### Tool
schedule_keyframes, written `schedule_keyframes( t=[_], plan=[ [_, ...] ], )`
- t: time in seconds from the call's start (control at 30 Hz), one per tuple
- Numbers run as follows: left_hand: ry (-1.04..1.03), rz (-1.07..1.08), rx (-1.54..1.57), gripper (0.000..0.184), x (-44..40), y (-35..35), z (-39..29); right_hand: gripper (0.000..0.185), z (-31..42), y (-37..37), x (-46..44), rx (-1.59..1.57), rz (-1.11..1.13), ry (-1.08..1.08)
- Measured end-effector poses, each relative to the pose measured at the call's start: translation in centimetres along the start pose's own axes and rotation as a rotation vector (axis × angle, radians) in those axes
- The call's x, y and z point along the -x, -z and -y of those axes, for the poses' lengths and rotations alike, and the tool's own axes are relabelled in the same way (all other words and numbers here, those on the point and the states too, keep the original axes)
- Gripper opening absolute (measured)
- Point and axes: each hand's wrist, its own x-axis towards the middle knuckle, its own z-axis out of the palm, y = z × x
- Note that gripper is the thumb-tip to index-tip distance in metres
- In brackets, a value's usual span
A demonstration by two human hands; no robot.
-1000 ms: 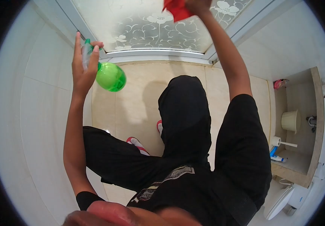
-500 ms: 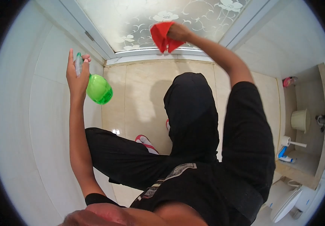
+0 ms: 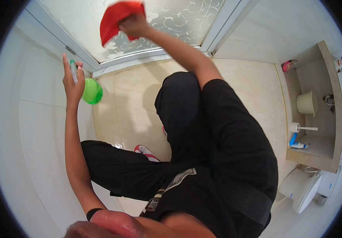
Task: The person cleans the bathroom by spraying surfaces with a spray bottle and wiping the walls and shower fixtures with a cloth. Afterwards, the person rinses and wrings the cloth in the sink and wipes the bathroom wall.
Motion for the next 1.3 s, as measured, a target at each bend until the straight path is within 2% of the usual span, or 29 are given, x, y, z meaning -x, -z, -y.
schedule_keyframes(
  t=[0.03, 0.1, 0.17, 0.23, 0.3, 0.37, 0.43, 0.5, 0.57, 0.63, 0.67, 0.77, 0.87, 0.9, 1.03, 1.1, 1.17, 1.23, 1.3],
  plan=[
    [-0.012, 0.033, -0.001, 0.069, -0.1, 0.2, 0.3, 0.027, 0.0, -2.4, 1.7, -0.399, -0.129, -0.09],
    [-0.032, 0.108, 0.0, 0.069, 0.9, 0.6, 1.0, 0.024, -3.2, -6.7, 6.9, 0.349, 0.338, 0.231],
    [-0.013, 0.137, 0.02, 0.07, 1.4, 1.0, 1.7, 0.023, -5.5, -6.0, 11.6, 0.209, 0.351, 0.305],
    [0.022, 0.181, 0.009, 0.07, 1.7, 1.9, 1.7, 0.024, -6.4, -3.9, 13.8, 0.253, 0.377, 0.197],
    [0.03, 0.204, -0.004, 0.07, 1.7, 2.7, 1.4, 0.024, -7.3, -1.0, 15.7, 0.377, 0.442, 0.095],
    [0.016, 0.223, -0.019, 0.071, 1.9, 2.8, 1.4, 0.024, -10.5, 1.0, 18.2, 0.545, 0.365, 0.032],
    [-0.025, 0.213, -0.035, 0.072, 1.7, 3.1, 1.5, 0.027, -12.1, 4.9, 19.5, 0.518, 0.445, -0.28],
    [0.002, 0.185, 0.016, 0.074, 1.5, 2.9, 1.6, 0.033, -12.3, 9.3, 19.7, 0.52, 0.304, -0.462],
    [0.014, 0.127, 0.059, 0.075, 0.8, 2.2, 1.8, 0.057, -13.2, 10.2, 18.5, 0.66, -0.008, -0.957],
    [0.022, 0.063, 0.085, 0.076, 0.5, 1.3, 2.0, 0.075, -14.4, 12.5, 16.7, 0.444, -0.506, -0.823],
    [0.032, 0.068, 0.112, 0.076, 0.6, 0.9, 2.2, 0.083, -14.8, 13.2, 16.3, 0.436, -0.409, -0.932],
    [0.003, 0.097, 0.167, 0.076, 0.4, -0.2, 2.5, 0.08, -16.1, 10.9, 19.2, 0.484, -0.42, -0.697],
    [-0.123, 0.085, 0.151, 0.076, 0.3, -1.5, 3.8, 0.077, -15.6, 7.9, 23.5, 0.328, -0.132, -0.666],
    [-0.169, 0.068, 0.153, 0.076, 0.4, -1.7, 3.6, 0.075, -15.0, 7.0, 24.2, 0.301, -0.111, -0.647],
    [-0.023, 0.138, 0.188, 0.076, 0.4, -1.0, 2.5, 0.066, -14.5, 5.5, 23.1, 0.235, -0.134, -0.734],
    [-0.057, 0.128, 0.141, 0.076, 0.0, -0.4, 3.7, 0.056, -13.7, 6.8, 20.1, 0.395, -0.228, -0.452],
    [-0.021, 0.143, 0.151, 0.076, 0.5, 0.3, 4.5, 0.045, -11.0, 9.6, 14.1, 0.483, -0.198, -0.239],
    [0.07, 0.113, 0.207, 0.076, 0.1, 1.4, 4.8, 0.05, -6.6, 11.8, 7.4, 0.497, -0.307, 0.042],
    [0.093, 0.094, 0.24, 0.073, 0.1, 2.1, 5.3, 0.043, -3.1, 13.7, 3.1, 0.553, -0.333, 0.173]
  ],
)
